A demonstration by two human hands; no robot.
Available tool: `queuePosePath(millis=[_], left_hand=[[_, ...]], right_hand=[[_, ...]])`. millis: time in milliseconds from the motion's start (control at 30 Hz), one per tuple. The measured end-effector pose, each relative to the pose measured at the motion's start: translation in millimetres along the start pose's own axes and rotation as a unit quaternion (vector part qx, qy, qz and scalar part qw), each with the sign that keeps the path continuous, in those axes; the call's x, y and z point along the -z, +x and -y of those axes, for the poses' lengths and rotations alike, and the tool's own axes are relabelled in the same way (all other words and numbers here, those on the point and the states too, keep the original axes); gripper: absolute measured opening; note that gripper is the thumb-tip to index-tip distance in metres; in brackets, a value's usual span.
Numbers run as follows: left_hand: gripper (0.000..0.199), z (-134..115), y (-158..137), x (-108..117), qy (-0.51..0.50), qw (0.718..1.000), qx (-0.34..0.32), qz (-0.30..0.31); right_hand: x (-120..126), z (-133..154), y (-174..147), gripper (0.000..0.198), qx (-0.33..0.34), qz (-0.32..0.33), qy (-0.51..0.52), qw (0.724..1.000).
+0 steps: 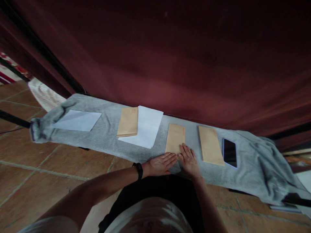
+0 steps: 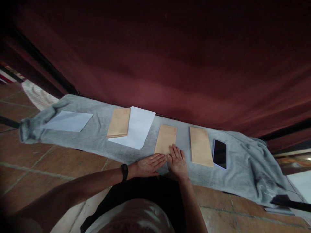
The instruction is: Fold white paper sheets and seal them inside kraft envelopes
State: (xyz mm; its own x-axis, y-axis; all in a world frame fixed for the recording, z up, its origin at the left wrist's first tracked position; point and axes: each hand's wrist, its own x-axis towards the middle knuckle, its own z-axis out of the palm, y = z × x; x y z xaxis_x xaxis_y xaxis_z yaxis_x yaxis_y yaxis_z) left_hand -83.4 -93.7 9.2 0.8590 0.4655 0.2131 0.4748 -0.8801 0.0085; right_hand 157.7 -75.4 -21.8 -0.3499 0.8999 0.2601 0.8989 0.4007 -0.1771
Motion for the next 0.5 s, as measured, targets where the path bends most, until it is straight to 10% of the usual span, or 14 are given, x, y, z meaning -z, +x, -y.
queuePosePath(millis=[500], left_hand=[[0.066, 9, -12, 3, -0.025, 0.998, 0.009, 0.057]], right_hand=[[5, -14, 0, 0.054, 0.021, 0.019, 0.007, 1.0]])
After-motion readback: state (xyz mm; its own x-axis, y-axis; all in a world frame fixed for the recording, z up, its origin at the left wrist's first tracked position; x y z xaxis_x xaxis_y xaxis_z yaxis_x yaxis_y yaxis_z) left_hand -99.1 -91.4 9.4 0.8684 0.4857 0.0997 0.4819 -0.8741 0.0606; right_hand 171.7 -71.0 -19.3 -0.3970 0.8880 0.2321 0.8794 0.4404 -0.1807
